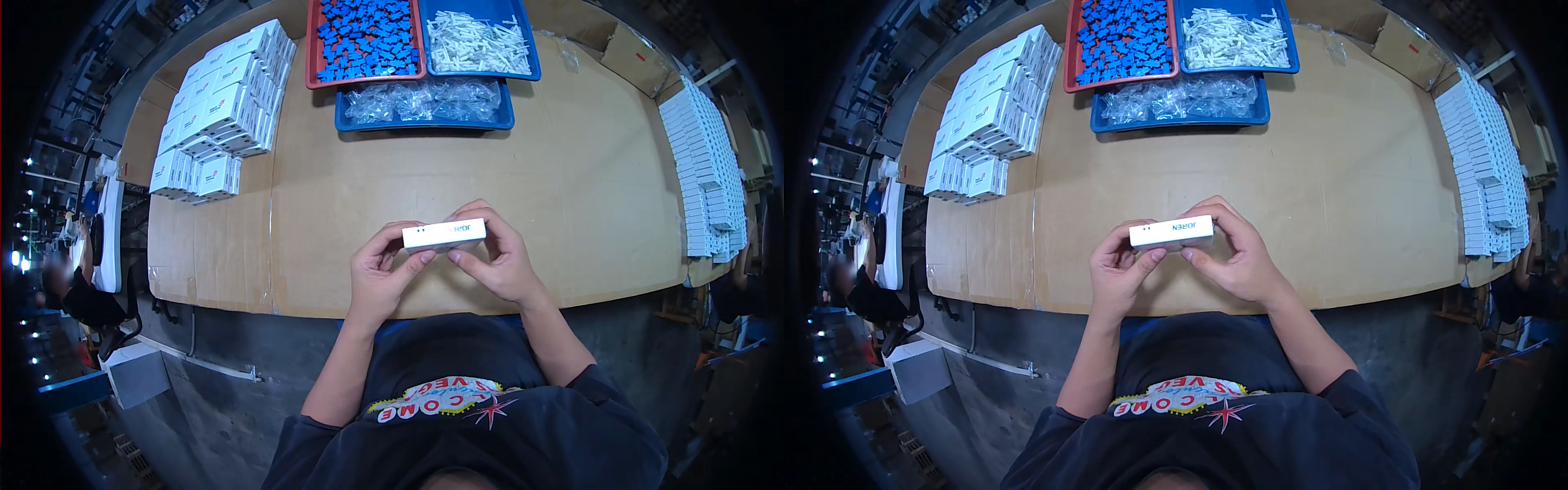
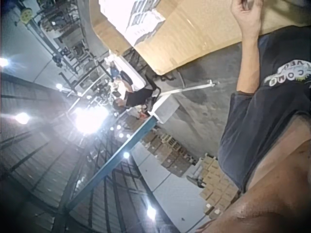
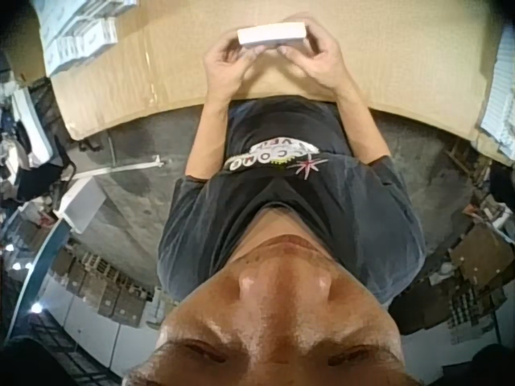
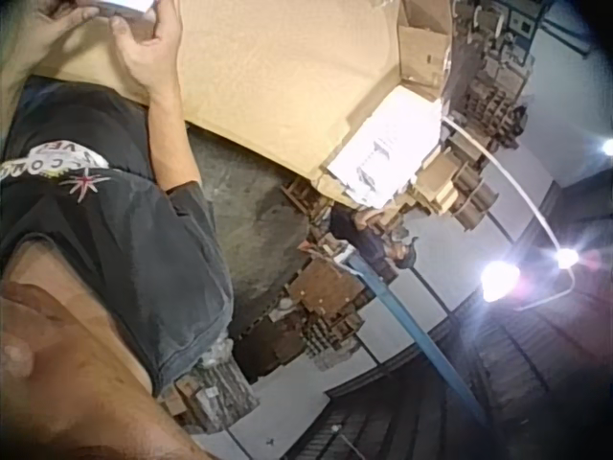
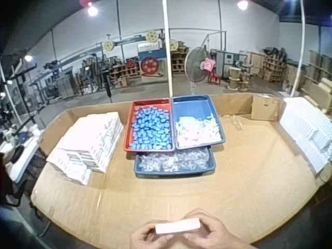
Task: Picking up electronic components from bins, placing them into small plastic bags, and then packing the bags into white boxes.
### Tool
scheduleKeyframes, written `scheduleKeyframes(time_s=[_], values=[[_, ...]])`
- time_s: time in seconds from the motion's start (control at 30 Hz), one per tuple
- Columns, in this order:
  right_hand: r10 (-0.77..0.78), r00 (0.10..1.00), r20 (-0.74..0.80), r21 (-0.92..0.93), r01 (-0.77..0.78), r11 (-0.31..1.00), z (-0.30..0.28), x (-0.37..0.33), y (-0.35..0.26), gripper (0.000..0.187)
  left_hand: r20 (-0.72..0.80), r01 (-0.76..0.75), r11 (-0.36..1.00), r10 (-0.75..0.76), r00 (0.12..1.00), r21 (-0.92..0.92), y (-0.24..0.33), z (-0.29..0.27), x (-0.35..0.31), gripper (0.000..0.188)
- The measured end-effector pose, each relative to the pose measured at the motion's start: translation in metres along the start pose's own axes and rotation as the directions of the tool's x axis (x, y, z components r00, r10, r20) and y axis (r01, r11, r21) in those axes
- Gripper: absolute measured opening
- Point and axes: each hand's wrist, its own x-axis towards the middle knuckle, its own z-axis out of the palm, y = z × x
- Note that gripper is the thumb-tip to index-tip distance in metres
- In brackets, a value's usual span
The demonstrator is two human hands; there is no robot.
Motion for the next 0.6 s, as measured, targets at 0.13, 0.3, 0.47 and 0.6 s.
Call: scheduleKeyframes(time_s=[0.13, 0.3, 0.47, 0.6], values=[[0.036, 0.999, -0.005, -0.057, -0.036, 0.998, -0.01, 0.003, -0.01, 0.032, 0.158, -0.137, 0.951, 0.095, 0.983, 0.278, -0.001, -0.003, 0.008, 0.037], [0.257, 0.965, -0.048, -0.124, -0.261, 0.957, -0.004, 0.003, 0.007, 0.025, 0.024, 0.094, 0.95, -0.105, 0.994, 0.298, -0.017, -0.004, 0.002, 0.035], [0.274, 0.959, -0.077, -0.136, -0.282, 0.95, 0.007, -0.005, 0.026, 0.024, -0.018, 0.196, 0.943, -0.199, 0.98, 0.269, -0.025, -0.005, 0.001, 0.036], [0.34, 0.929, -0.145, 0.22, -0.304, 0.927, 0.008, -0.003, 0.027, 0.032, -0.081, 0.013, 0.979, 0.004, 0.997, 0.204, -0.001, 0.013, 0.014, 0.049]])
